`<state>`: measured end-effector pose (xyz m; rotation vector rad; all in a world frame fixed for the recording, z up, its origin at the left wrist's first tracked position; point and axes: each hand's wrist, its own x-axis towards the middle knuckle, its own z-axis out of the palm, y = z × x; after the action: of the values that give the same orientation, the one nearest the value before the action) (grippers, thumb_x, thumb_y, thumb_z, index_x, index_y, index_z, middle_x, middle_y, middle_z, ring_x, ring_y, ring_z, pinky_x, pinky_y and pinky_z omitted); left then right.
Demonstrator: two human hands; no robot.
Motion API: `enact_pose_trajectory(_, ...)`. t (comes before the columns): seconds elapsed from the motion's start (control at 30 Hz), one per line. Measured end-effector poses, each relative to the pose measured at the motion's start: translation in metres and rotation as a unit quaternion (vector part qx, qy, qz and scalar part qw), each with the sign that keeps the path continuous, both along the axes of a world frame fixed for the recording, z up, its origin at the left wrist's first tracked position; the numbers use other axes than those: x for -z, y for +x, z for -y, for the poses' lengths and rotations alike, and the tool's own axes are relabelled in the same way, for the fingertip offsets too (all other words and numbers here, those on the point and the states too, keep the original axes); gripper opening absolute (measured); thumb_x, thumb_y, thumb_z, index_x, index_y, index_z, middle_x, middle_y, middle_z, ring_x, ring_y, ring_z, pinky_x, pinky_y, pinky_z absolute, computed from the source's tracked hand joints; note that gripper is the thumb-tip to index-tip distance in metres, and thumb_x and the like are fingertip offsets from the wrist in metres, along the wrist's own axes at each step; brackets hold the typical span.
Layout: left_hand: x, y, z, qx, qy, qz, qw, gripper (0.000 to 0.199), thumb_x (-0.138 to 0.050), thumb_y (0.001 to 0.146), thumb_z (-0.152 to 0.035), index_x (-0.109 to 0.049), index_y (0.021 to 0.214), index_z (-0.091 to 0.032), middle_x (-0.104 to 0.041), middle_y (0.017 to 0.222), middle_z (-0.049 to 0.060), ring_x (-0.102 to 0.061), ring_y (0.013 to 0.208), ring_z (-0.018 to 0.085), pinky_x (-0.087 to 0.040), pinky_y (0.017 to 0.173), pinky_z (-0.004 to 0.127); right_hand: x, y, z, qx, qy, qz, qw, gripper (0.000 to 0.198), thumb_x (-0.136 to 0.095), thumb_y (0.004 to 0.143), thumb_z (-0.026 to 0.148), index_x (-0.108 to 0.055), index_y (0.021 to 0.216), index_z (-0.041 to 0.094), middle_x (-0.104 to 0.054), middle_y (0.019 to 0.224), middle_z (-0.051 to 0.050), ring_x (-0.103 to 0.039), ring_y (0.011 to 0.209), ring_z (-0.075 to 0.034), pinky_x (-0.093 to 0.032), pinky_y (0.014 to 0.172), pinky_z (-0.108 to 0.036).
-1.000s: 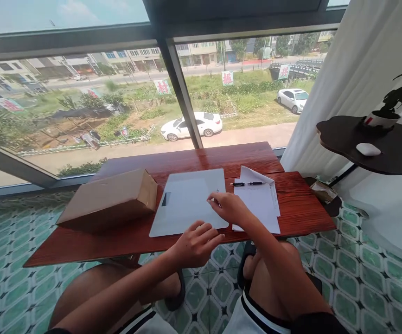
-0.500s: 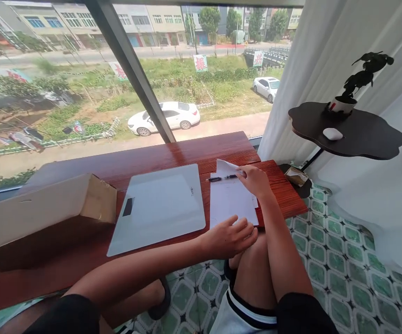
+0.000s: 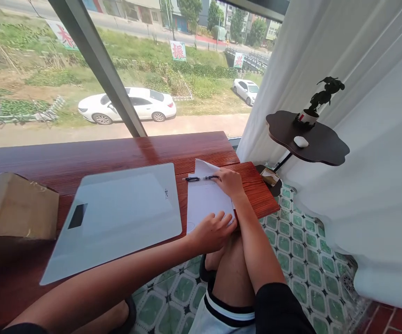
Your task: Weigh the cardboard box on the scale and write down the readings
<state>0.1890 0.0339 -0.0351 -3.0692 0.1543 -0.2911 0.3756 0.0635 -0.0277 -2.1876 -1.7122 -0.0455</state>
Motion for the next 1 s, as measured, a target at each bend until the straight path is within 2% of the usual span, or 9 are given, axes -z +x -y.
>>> enact_pose_trajectory(0.13,0.003,0.001,0.0,-0.022,-0.025,-0.013,0.999,0.028,-0.048,0.09,-0.026,-0.05,0.115,-0.014,-0.057,0.098,0.01,-0.054,0.081,0.023,-0.034,0.054,0.036,-0.004,0.0,0.003,-0.007,0.022,0.032,0.999,0.025,-0.053,0.1,0.041,-0.071,0.106,0.025,-0.07,0.1,-0.005,-0.063,0.092,-0.019,-0.035,0.065,-0.028)
enact_pose_trajectory(0.2,0.003,0.002,0.001,-0.024,-0.034,-0.019,0.999,0.027,-0.047,0.09,-0.026,-0.05,0.115,-0.014,-0.057,0.097,0.011,-0.054,0.082,0.024,-0.035,0.055,0.036,-0.006,0.001,0.005,0.006,0.04,0.015,0.999,0.028,-0.05,0.101,0.041,-0.069,0.107,0.022,-0.07,0.101,-0.006,-0.063,0.092,-0.019,-0.035,0.065,-0.028)
enact_pose_trajectory(0.33,0.004,0.003,0.002,-0.025,-0.05,-0.011,0.998,0.027,-0.049,0.09,-0.028,-0.049,0.114,-0.015,-0.056,0.098,0.01,-0.054,0.082,0.024,-0.035,0.055,0.036,-0.008,0.0,0.012,0.024,0.091,-0.104,0.99,0.028,-0.054,0.095,0.046,-0.06,0.101,0.02,-0.066,0.08,-0.002,-0.061,0.072,-0.015,-0.038,0.064,-0.026)
enact_pose_trajectory(0.5,0.007,0.004,0.003,-0.022,-0.063,0.01,0.998,0.023,-0.049,0.09,-0.027,-0.05,0.109,-0.015,-0.056,0.096,0.01,-0.053,0.081,0.024,-0.034,0.054,0.037,-0.006,-0.004,0.014,0.038,0.178,-0.233,0.955,0.021,-0.052,0.088,0.041,-0.043,0.086,0.022,-0.055,0.067,0.001,-0.053,0.059,-0.013,-0.041,0.059,-0.025)
enact_pose_trajectory(0.6,0.007,0.004,0.003,-0.021,-0.064,0.012,0.998,0.022,-0.047,0.091,-0.026,-0.05,0.109,-0.015,-0.056,0.096,0.01,-0.053,0.079,0.023,-0.033,0.054,0.036,-0.003,-0.004,0.011,0.034,0.162,-0.328,0.93,0.017,-0.049,0.085,0.037,-0.04,0.09,0.024,-0.053,0.063,0.003,-0.052,0.054,-0.012,-0.042,0.054,-0.024)
enact_pose_trajectory(0.67,0.006,0.005,0.003,-0.023,-0.063,0.01,0.998,0.021,-0.046,0.091,-0.025,-0.05,0.11,-0.015,-0.056,0.097,0.011,-0.053,0.079,0.023,-0.032,0.054,0.036,0.001,-0.003,0.008,0.036,0.133,-0.376,0.916,0.019,-0.047,0.084,0.039,-0.043,0.093,0.024,-0.056,0.062,0.003,-0.053,0.053,-0.012,-0.042,0.051,-0.024)
enact_pose_trajectory(0.73,0.004,0.005,0.003,-0.024,-0.065,0.005,0.998,0.022,-0.046,0.091,-0.026,-0.05,0.111,-0.015,-0.057,0.097,0.011,-0.053,0.079,0.023,-0.032,0.054,0.035,0.005,-0.001,0.006,0.033,0.11,-0.402,0.909,0.023,-0.048,0.086,0.045,-0.048,0.089,0.022,-0.057,0.06,0.002,-0.051,0.05,-0.012,-0.041,0.048,-0.023)
enact_pose_trajectory(0.87,0.0,0.005,0.003,-0.024,-0.067,-0.007,0.997,0.023,-0.047,0.091,-0.027,-0.05,0.11,-0.014,-0.056,0.095,0.011,-0.053,0.079,0.024,-0.033,0.054,0.035,0.012,0.003,0.004,0.03,0.124,-0.384,0.914,0.039,-0.054,0.086,0.054,-0.048,0.068,0.02,-0.051,0.052,0.001,-0.046,0.044,-0.01,-0.037,0.045,-0.024)
enact_pose_trajectory(1.0,-0.003,0.004,0.003,-0.027,-0.068,-0.009,0.997,0.02,-0.046,0.091,-0.026,-0.049,0.108,-0.015,-0.056,0.096,0.01,-0.053,0.079,0.024,-0.034,0.053,0.036,0.015,0.003,0.004,0.041,0.151,-0.359,0.92,0.04,-0.061,0.083,0.05,-0.043,0.063,0.02,-0.046,0.049,0.003,-0.045,0.042,-0.01,-0.034,0.044,-0.023)
